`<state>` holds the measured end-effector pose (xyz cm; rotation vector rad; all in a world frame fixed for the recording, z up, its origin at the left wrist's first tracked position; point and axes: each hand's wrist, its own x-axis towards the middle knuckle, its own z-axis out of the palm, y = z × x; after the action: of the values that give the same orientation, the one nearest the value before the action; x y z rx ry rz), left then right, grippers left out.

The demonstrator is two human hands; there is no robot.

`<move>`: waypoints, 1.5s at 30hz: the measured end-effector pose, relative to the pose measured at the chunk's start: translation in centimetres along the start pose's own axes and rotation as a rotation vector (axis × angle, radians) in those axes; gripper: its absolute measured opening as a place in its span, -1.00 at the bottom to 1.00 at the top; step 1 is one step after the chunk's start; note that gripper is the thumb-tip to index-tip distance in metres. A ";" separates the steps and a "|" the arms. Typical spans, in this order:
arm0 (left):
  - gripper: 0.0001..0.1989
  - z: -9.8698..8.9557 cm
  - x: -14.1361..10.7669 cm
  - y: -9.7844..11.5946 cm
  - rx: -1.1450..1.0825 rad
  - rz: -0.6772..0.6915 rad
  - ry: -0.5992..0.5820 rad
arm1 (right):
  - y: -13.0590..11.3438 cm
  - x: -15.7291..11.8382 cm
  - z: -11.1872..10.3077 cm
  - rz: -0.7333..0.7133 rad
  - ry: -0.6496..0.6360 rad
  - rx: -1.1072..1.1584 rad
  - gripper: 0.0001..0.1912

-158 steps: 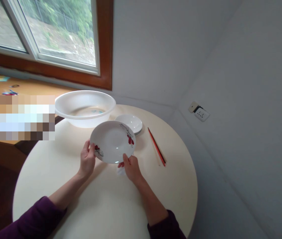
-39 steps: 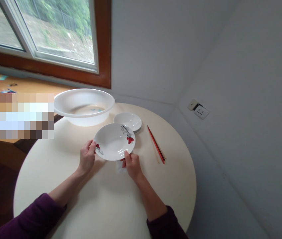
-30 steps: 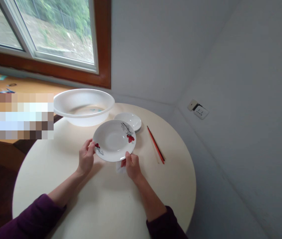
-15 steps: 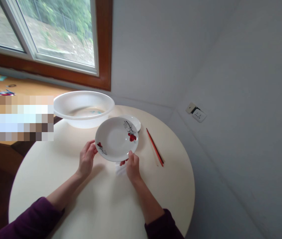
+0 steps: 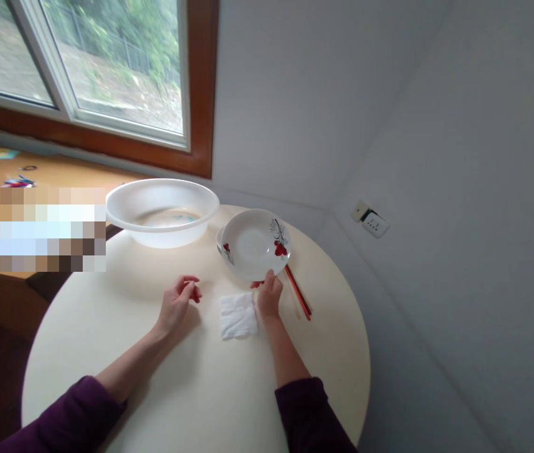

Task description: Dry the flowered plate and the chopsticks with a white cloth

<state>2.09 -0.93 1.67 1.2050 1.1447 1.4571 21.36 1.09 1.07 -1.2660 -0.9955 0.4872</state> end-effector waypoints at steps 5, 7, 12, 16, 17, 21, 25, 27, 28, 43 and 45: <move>-0.83 0.2 -0.1 -0.1 0.000 -0.054 -0.053 | 0.9 0.9 0.6 0.026 0.013 0.039 -0.49; -0.82 0.3 0.0 -0.1 0.003 -0.070 -0.057 | 1.2 1.3 1.4 0.044 0.018 0.074 -0.50; -0.83 0.2 0.0 0.0 0.009 -0.080 -0.038 | 2.3 2.5 3.2 0.069 0.013 0.099 -0.49; -0.82 0.1 0.0 0.2 0.015 -0.080 -0.048 | 3.1 3.1 3.6 0.088 0.014 0.066 -0.47; -0.82 0.2 0.0 0.2 0.015 -0.082 -0.051 | 3.2 3.2 3.5 0.091 0.013 0.059 -0.47; -0.81 0.2 -0.1 0.2 0.017 -0.092 -0.057 | 3.2 3.3 3.5 0.111 0.017 0.052 -0.48; -0.82 0.2 -0.1 0.4 0.021 -0.098 -0.061 | 2.9 3.4 3.8 0.121 0.020 0.013 -0.48; -0.82 0.2 -0.1 0.5 0.015 -0.096 -0.052 | 2.8 3.5 4.0 0.124 0.020 -0.007 -0.48; -0.82 0.2 -0.1 0.4 0.012 -0.095 -0.049 | 2.7 3.5 4.0 0.128 0.022 -0.011 -0.48; -0.81 0.2 -0.1 0.7 0.031 -0.117 -0.038 | 2.4 4.4 4.1 0.102 0.059 -0.202 -0.49; -0.81 0.2 -0.1 0.7 0.042 -0.113 -0.037 | 2.5 4.4 4.1 0.080 0.062 -0.224 -0.49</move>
<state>2.23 -1.17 2.41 1.1715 1.2037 1.3272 20.80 7.55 0.16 -1.5169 -0.9702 0.4030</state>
